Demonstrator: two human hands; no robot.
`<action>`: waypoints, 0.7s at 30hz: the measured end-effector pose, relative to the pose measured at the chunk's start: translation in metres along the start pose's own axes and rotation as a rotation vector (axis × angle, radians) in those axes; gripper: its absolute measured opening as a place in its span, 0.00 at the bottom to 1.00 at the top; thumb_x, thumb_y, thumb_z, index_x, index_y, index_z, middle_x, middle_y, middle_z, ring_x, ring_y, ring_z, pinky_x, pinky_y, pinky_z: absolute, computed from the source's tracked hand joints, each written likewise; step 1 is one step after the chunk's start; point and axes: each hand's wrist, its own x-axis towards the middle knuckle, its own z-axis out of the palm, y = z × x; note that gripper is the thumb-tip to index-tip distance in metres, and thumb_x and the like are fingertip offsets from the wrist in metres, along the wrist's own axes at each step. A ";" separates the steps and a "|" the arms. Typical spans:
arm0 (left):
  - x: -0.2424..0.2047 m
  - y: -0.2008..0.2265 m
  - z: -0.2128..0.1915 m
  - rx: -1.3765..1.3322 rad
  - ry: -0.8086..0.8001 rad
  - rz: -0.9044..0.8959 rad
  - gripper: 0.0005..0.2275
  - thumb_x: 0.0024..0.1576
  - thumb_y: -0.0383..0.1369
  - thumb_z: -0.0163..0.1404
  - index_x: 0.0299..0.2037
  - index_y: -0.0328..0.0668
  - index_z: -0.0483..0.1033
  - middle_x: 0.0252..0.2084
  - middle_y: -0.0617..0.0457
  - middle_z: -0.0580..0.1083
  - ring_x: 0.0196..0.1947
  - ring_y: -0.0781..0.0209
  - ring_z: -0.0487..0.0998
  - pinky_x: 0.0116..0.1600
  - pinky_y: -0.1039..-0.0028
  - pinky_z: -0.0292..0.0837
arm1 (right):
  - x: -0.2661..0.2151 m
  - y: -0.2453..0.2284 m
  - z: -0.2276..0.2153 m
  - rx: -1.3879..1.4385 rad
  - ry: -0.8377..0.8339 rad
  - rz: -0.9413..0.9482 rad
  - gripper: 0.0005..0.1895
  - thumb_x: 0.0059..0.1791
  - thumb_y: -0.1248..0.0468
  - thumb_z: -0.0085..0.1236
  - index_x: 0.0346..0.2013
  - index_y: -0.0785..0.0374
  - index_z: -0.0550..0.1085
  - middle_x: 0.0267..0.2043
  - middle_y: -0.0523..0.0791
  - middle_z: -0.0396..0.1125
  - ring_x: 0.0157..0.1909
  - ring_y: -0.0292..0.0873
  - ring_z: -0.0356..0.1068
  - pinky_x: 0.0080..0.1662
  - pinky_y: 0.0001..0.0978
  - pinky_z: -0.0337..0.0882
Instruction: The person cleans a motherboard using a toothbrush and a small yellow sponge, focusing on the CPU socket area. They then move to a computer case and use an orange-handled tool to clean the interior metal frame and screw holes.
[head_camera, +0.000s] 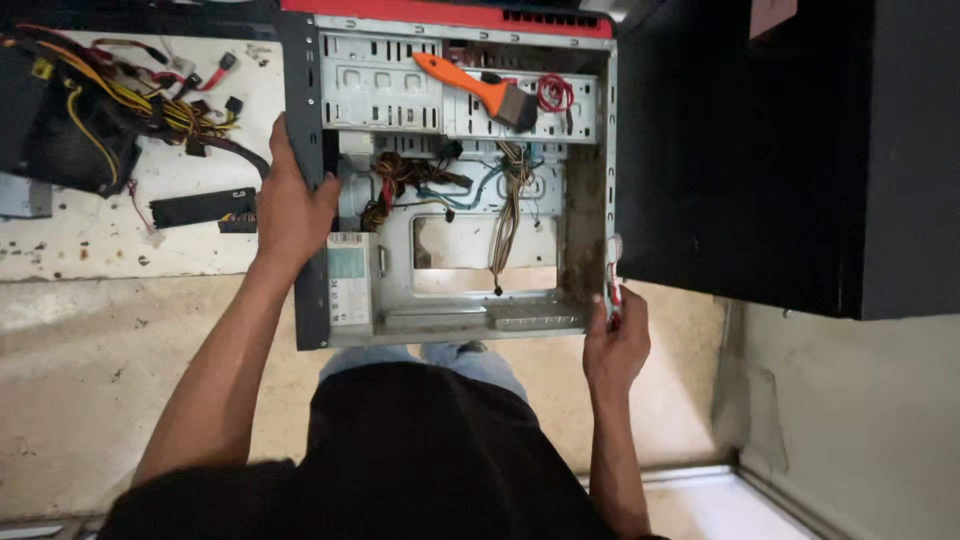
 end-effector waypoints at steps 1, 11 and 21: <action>0.010 -0.003 -0.002 0.002 0.017 -0.002 0.35 0.68 0.26 0.52 0.79 0.44 0.40 0.58 0.17 0.70 0.49 0.12 0.76 0.44 0.23 0.72 | 0.005 -0.005 0.002 0.010 -0.004 -0.013 0.11 0.55 0.58 0.66 0.51 0.53 0.78 0.41 0.49 0.74 0.41 0.58 0.76 0.45 0.47 0.78; 0.030 -0.046 0.005 0.121 -0.037 0.026 0.39 0.65 0.35 0.54 0.79 0.44 0.37 0.61 0.24 0.72 0.51 0.18 0.74 0.46 0.35 0.69 | 0.003 0.006 0.003 0.063 -0.078 -0.170 0.10 0.57 0.57 0.54 0.45 0.60 0.70 0.37 0.48 0.67 0.35 0.51 0.67 0.40 0.46 0.66; 0.012 -0.021 0.005 -0.007 0.039 0.098 0.36 0.68 0.30 0.56 0.77 0.36 0.41 0.71 0.25 0.64 0.62 0.21 0.70 0.59 0.39 0.68 | 0.003 0.020 0.000 0.074 -0.161 -0.074 0.12 0.56 0.54 0.56 0.40 0.58 0.67 0.30 0.45 0.63 0.30 0.45 0.62 0.36 0.43 0.62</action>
